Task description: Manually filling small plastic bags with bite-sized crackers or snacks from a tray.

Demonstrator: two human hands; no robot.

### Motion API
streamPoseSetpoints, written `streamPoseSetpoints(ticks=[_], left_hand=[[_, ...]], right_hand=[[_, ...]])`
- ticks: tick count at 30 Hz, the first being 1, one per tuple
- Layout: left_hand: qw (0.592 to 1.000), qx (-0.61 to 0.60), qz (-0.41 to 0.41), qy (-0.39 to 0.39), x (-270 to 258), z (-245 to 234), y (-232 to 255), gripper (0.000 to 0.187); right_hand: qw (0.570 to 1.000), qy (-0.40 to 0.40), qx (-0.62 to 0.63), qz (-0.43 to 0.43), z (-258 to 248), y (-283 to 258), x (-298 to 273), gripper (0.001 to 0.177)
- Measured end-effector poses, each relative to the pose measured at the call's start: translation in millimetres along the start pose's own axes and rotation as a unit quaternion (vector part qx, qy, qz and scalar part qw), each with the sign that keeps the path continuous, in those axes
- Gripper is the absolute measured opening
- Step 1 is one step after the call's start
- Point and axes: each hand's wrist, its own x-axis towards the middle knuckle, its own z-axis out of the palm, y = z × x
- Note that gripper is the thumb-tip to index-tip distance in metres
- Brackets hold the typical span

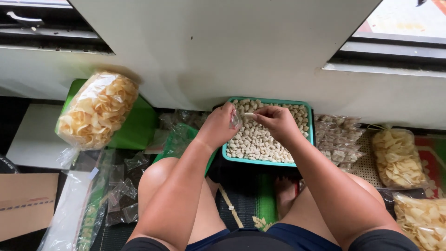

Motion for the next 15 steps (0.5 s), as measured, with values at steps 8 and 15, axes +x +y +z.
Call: streamPoseSetpoints(ticks=[8, 15], left_hand=[[0.999, 0.041, 0.008, -0.026, 13, 43, 2, 0.033], [0.998, 0.023, 0.030, -0.058, 16, 60, 14, 0.019]], right_hand=[[0.978, 0.019, -0.120, -0.168, 2, 10, -17, 0.014], [0.899, 0.050, -0.269, -0.343, 2, 39, -12, 0.012]])
